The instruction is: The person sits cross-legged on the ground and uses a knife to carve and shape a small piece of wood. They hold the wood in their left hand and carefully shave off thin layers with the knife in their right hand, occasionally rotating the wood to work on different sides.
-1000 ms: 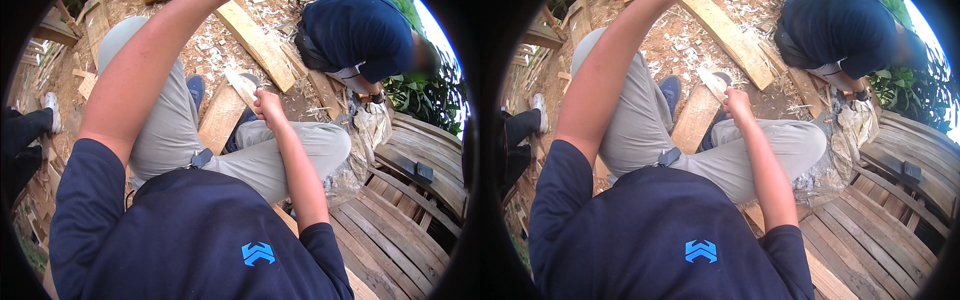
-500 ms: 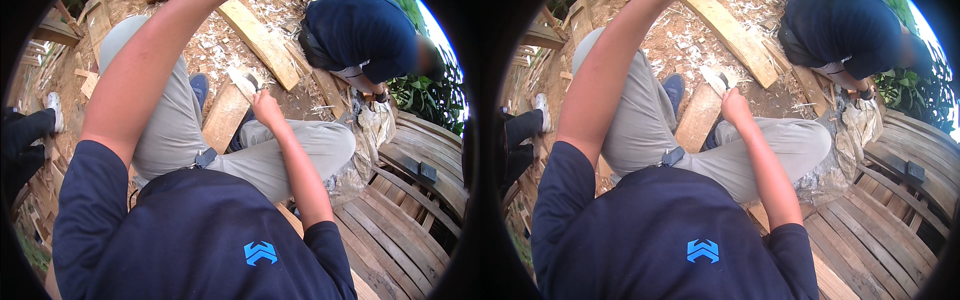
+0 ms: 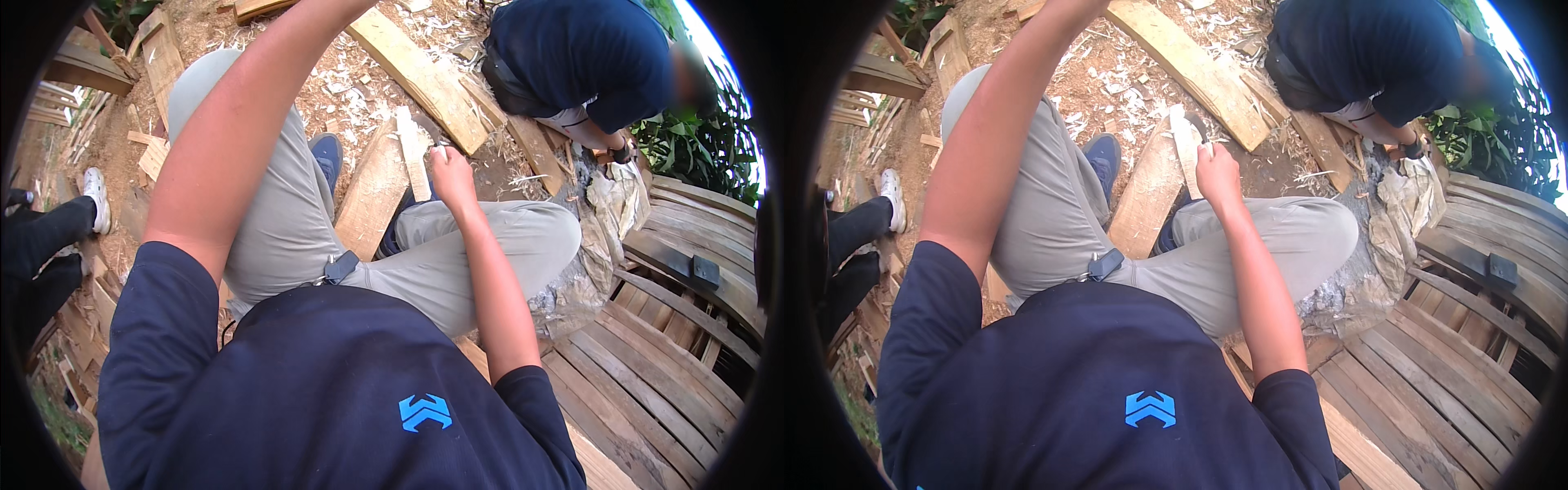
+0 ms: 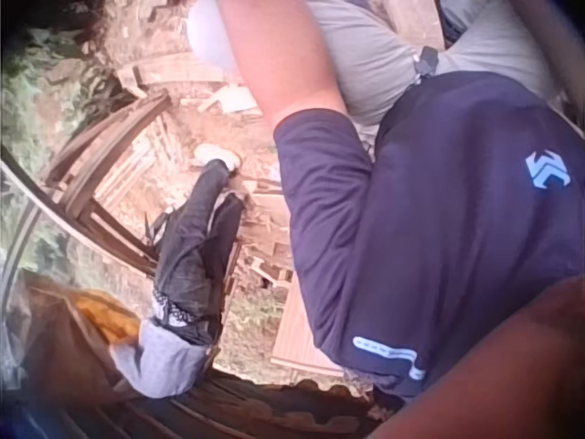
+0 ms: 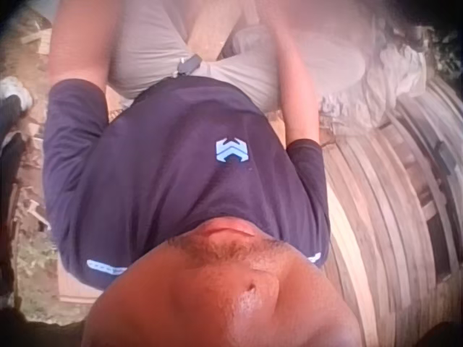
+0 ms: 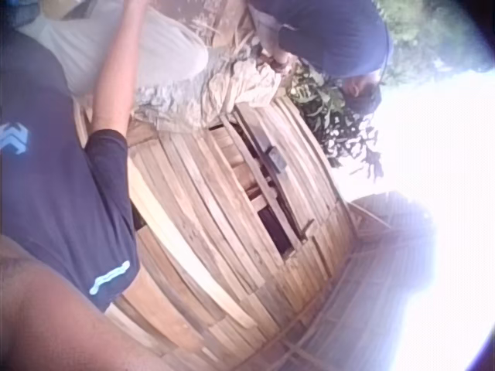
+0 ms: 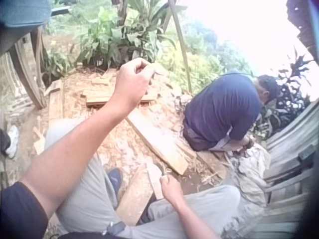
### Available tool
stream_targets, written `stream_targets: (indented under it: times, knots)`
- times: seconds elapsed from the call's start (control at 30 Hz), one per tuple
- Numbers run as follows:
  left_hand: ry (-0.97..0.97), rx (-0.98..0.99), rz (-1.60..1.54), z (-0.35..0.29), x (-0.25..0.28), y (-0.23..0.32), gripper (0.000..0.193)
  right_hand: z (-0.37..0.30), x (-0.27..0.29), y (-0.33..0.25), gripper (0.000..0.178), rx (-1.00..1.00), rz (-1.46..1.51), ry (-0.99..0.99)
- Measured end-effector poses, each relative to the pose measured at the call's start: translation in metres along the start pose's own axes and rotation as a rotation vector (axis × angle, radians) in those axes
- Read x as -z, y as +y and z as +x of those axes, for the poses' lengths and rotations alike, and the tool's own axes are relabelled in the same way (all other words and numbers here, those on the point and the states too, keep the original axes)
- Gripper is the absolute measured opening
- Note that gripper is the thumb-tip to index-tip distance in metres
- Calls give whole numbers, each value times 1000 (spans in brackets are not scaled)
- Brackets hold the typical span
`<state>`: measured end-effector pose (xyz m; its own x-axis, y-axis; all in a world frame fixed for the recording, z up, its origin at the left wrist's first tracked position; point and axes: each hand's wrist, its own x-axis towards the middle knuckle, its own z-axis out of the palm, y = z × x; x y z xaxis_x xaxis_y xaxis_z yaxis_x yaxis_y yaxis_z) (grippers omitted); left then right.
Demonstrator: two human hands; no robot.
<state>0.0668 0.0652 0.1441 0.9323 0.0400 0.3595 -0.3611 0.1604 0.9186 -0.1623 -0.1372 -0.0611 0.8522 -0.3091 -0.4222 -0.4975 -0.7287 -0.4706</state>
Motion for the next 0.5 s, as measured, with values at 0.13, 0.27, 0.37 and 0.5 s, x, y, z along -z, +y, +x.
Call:
stream_targets:
  times: [0.13, 0.27, 0.37, 0.5]
  knots:
    - [12, 22, -5, 1, 2, -1, 22, -20, 14, -35, 39, 73, -160, 48]
    - [1, -14, 20, 1, 1, -5, 22, -16, 9, -35, 39, 11, -164, 156]
    - [5, -16, 26, -1, 2, -3, 21, -16, 12, -39, 38, 52, -61, 288]
    - [25, -9, 47, -1, 2, -1, 20, -15, 2, -36, 35, 103, 57, 328]
